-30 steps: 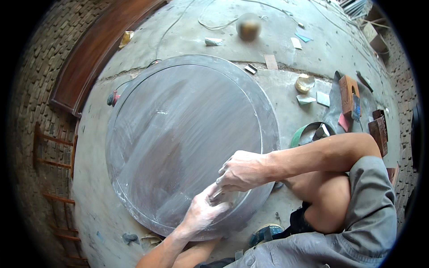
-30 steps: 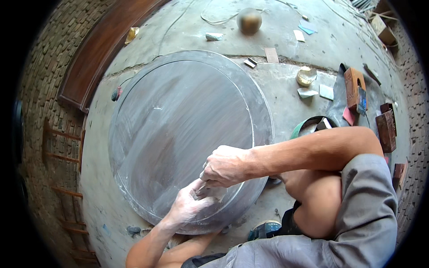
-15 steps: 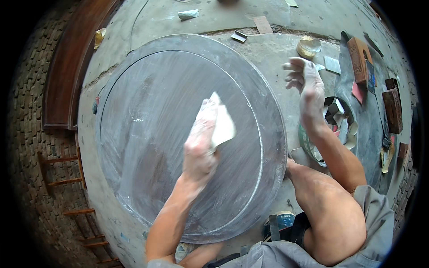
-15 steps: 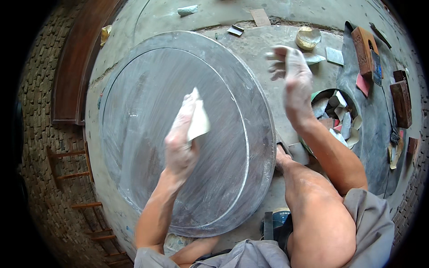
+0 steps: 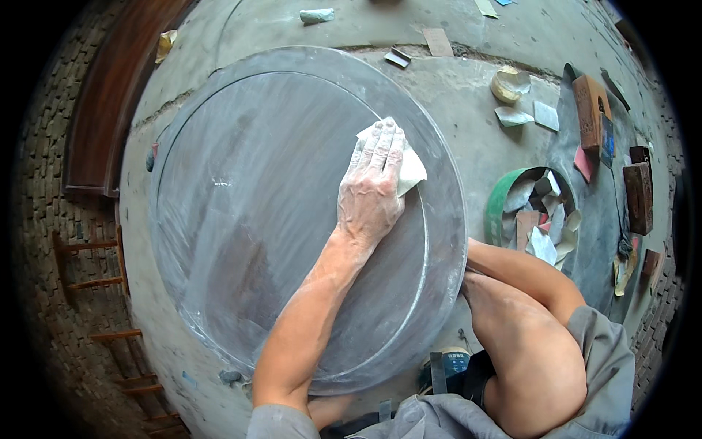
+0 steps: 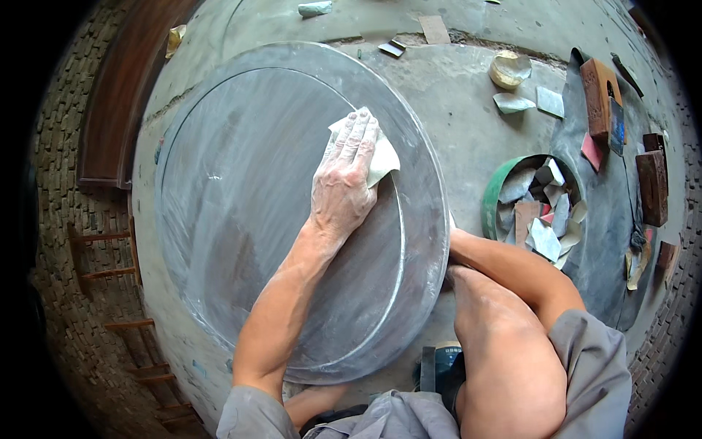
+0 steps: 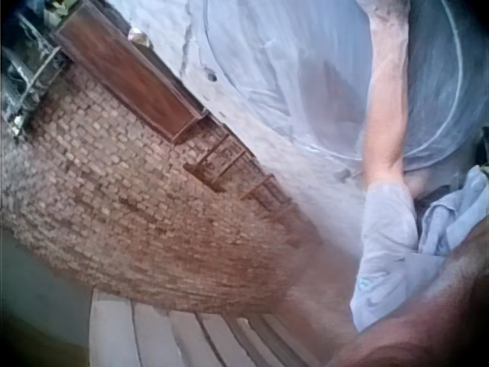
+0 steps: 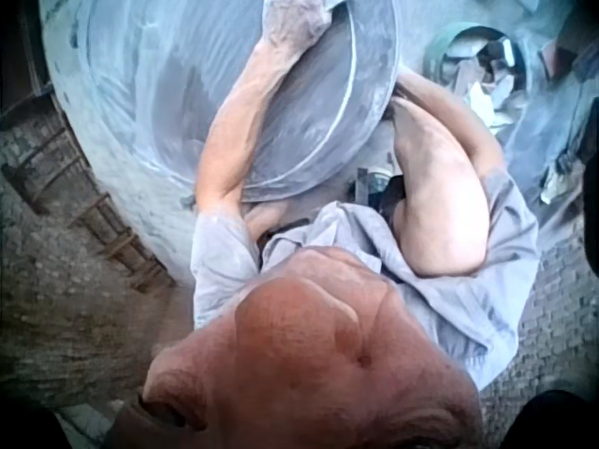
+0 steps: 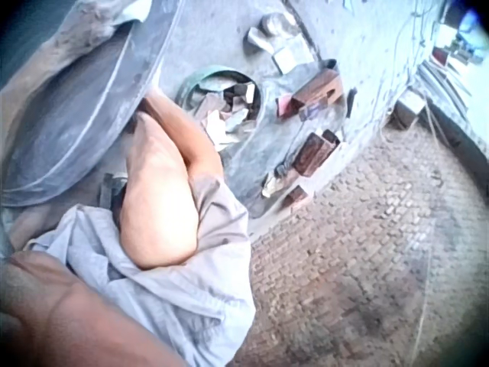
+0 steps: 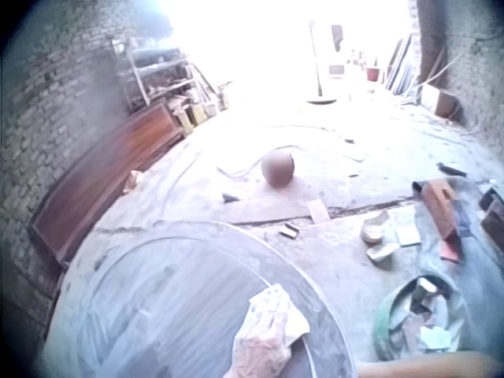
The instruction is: The person sits on the floor and sands a large round wooden surface using a sanding block. They move the block in circular and linear motions across the surface, occasionally switching hands and adjusting their position to reach different areas.
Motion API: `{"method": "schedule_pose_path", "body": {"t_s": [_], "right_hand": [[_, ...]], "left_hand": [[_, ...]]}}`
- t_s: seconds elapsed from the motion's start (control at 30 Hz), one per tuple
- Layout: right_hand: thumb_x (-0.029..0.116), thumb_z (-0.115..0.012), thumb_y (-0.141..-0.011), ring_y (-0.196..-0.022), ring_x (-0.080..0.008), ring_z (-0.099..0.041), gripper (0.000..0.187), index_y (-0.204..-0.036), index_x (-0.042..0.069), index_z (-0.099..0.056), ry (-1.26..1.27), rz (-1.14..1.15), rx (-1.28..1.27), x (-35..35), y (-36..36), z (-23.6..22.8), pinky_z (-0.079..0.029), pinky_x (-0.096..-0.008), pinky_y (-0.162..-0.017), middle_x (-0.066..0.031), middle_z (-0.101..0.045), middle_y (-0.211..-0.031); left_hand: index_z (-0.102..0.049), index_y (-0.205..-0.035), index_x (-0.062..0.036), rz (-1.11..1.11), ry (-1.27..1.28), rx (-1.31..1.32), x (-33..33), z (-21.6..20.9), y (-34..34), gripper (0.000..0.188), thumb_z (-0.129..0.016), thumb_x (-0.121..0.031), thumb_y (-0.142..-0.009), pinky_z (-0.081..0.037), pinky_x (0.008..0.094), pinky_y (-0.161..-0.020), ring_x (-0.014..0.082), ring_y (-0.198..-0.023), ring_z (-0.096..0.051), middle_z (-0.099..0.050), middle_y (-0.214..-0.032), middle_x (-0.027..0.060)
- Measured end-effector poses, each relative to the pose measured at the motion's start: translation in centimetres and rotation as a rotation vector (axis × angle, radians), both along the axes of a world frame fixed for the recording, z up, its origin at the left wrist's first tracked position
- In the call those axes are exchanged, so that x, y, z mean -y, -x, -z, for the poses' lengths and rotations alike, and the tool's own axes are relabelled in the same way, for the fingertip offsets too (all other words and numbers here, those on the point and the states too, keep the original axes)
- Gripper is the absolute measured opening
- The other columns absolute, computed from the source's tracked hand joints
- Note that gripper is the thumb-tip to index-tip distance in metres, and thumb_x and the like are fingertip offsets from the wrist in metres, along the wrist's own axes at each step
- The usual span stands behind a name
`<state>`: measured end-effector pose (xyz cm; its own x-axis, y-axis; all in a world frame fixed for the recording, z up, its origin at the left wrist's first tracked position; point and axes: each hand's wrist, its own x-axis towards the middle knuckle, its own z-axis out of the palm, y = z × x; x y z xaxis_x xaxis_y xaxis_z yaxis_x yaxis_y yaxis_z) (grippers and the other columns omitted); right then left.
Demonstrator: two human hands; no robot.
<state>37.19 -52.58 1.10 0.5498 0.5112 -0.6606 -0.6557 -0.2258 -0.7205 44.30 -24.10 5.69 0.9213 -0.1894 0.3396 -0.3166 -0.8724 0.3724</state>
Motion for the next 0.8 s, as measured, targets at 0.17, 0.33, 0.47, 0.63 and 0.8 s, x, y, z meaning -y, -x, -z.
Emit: {"method": "schedule_pose_path", "body": {"t_s": [0.17,0.33,0.47,0.63,0.8], "right_hand": [[0.020,-0.051,-0.099,-0.111,-0.0242,-0.060,0.034,-0.127,0.002,-0.060,0.281,-0.227,0.404,5.4,-1.5,-10.8,-0.049,-0.0362,-0.096,-0.0114,-0.065,-0.119],[0.018,-0.052,-0.097,-0.113,-0.0252,-0.059,0.035,-0.128,0.002,-0.060,0.378,-0.363,0.611,4.9,-2.7,-17.0,-0.048,-0.0365,-0.097,-0.0121,-0.064,-0.120],[0.017,-0.052,-0.096,-0.114,-0.0259,-0.058,0.037,-0.128,0.002,-0.060,0.387,-0.434,0.683,3.2,-3.0,-18.4,-0.047,-0.0368,-0.098,-0.0127,-0.064,-0.121],[0.016,-0.052,-0.094,-0.116,-0.0269,-0.058,0.038,-0.128,0.001,-0.060,0.452,-0.440,0.700,3.2,-3.1,-19.8,-0.047,-0.0371,-0.099,-0.0134,-0.063,-0.122],[0.014,-0.053,-0.092,-0.117,-0.0279,-0.057,0.040,-0.129,0.001,-0.059,0.380,-0.511,0.745,1.4,-3.4,-19.5,-0.046,-0.0375,-0.100,-0.0141,-0.062,-0.124]], "left_hand": [[-0.052,-0.142,0.0036,0.008,-0.058,-0.100,-1.5,-1.1,2.6,0.068,-0.059,0.008,-0.074,-0.035,0.0464,-0.120,0.0356,-0.143,-0.043,-0.049,-0.150,0.0220],[-0.051,-0.141,0.0058,-0.090,-0.045,-0.060,-0.7,-0.6,4.1,0.065,-0.055,0.005,-0.077,-0.034,0.0487,-0.120,0.0392,-0.142,-0.043,-0.049,-0.148,0.0242],[-0.056,-0.134,0.0093,-0.071,-0.049,0.011,-0.3,-0.4,1.0,0.054,-0.057,-0.003,-0.081,-0.036,0.0479,-0.119,0.0394,-0.139,-0.046,-0.053,-0.144,0.0265],[-0.049,-0.140,0.0091,-0.060,-0.065,-0.044,-1.6,0.0,4.5,0.065,-0.057,0.003,-0.076,-0.035,0.0452,-0.119,0.0400,-0.140,-0.044,-0.051,-0.146,0.0251],[-0.053,-0.137,0.0074,-0.094,-0.087,0.033,-1.2,-0.4,0.4,0.059,-0.059,0.002,-0.079,-0.037,0.0447,-0.118,0.0401,-0.138,-0.047,-0.052,-0.145,0.0253]]}}
